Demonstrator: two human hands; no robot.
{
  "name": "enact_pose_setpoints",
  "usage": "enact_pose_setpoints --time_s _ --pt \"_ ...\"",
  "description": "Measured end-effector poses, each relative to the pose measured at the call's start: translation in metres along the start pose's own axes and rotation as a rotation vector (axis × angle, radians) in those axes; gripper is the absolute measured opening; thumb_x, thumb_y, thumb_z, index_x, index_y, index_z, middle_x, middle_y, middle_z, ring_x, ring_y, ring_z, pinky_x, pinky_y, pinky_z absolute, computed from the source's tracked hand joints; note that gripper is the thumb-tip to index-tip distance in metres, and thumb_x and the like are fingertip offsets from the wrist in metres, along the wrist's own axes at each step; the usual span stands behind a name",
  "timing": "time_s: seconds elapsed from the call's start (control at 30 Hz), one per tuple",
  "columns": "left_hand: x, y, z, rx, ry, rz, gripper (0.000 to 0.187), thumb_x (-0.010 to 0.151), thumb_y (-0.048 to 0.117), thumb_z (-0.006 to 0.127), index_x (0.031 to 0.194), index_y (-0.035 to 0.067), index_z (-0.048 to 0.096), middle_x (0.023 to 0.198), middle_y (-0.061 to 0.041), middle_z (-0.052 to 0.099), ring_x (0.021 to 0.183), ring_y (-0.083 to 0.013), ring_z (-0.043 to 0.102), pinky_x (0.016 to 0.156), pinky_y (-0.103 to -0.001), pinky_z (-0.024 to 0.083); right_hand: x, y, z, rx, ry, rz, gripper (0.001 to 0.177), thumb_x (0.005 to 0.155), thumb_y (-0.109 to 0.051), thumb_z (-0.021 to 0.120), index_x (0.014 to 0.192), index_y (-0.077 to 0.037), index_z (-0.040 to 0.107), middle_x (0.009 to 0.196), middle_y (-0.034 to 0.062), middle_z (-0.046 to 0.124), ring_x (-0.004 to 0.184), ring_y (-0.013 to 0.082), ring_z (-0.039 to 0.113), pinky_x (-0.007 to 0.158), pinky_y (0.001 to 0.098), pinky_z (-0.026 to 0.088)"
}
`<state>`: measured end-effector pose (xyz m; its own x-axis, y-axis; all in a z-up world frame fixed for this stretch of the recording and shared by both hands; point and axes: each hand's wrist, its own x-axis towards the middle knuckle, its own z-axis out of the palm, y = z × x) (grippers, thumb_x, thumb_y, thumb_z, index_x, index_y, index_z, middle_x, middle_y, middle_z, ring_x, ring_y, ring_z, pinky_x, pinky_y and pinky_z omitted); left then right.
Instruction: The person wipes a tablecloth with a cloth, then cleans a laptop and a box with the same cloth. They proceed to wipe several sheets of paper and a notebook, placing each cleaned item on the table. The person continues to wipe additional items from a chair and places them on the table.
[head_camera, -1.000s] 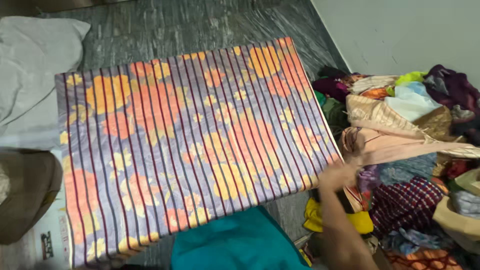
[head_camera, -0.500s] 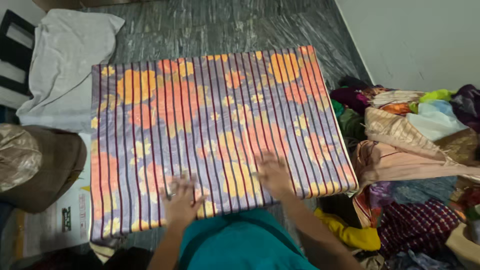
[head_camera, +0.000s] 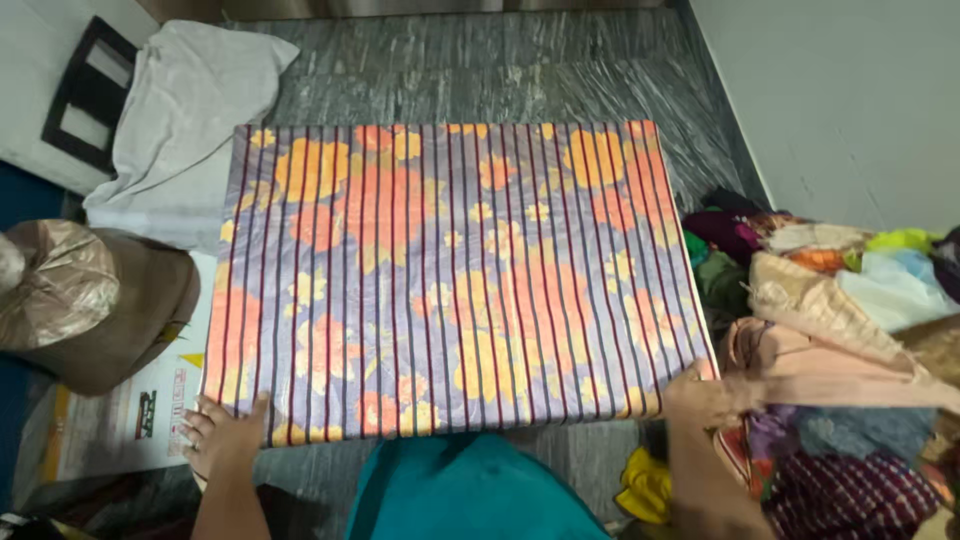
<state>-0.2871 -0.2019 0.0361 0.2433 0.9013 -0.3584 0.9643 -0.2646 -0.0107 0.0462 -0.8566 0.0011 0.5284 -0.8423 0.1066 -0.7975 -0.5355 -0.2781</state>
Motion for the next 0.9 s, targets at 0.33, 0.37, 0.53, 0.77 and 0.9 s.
enact_pose_setpoints --time_s 0.33,0.37,0.53,0.77,0.9 --pt "-0.114 0.241 0.027 -0.178 0.095 1.089 0.069 0.09 0.031 0.065 0.15 0.005 0.045 0.158 -0.016 0.041 0.147 -0.0317 0.034 0.122 -0.048 0.024 -0.25 -0.113 0.024 0.485 -0.718 -1.556 0.029 0.091 -0.035 0.067 0.11 -0.013 0.066 0.137 0.0062 0.062 0.145 0.0274 0.049 0.125 0.0434 0.038" --pt "-0.12 0.256 0.021 -0.112 0.098 1.211 0.064 0.095 0.028 0.06 0.152 0.004 0.043 0.16 -0.014 0.04 0.151 -0.0297 0.031 0.125 -0.048 0.024 -0.265 -0.123 0.012 0.41 -0.724 -1.571 0.04 0.095 -0.035 0.06 0.127 -0.011 0.056 0.146 0.0092 0.052 0.147 0.0293 0.042 0.122 0.0479 0.031" --pt "-0.103 0.287 -0.011 0.293 -0.054 1.246 0.057 0.101 0.032 0.051 0.153 0.015 0.036 0.168 -0.008 0.02 0.155 -0.0272 0.015 0.122 -0.057 0.012 -0.278 -0.138 -0.043 -0.079 -0.795 -1.561 0.065 0.106 -0.048 0.04 0.161 -0.021 0.02 0.171 0.0041 0.018 0.159 0.026 0.013 0.123 0.0552 0.011" --pt "-0.011 0.26 -0.067 0.158 -0.144 1.089 0.069 0.097 0.05 0.056 0.157 0.026 0.033 0.169 -0.006 0.023 0.156 -0.0267 0.017 0.124 -0.052 0.014 -0.247 -0.124 -0.064 -0.21 -0.796 -1.632 0.074 0.101 -0.058 0.04 0.162 -0.026 0.014 0.17 0.0086 0.007 0.155 0.0314 0.001 0.121 0.0537 0.003" --pt "0.072 0.192 -0.064 -0.153 0.207 0.896 0.064 0.098 0.05 0.059 0.156 0.028 0.042 0.162 -0.004 0.04 0.157 -0.0274 0.03 0.131 -0.051 0.019 -0.257 -0.126 -0.067 -0.374 -0.732 -1.585 0.074 0.101 -0.061 0.036 0.162 -0.029 0.011 0.17 0.0062 0.005 0.156 0.0308 0.0 0.122 0.0539 0.002"
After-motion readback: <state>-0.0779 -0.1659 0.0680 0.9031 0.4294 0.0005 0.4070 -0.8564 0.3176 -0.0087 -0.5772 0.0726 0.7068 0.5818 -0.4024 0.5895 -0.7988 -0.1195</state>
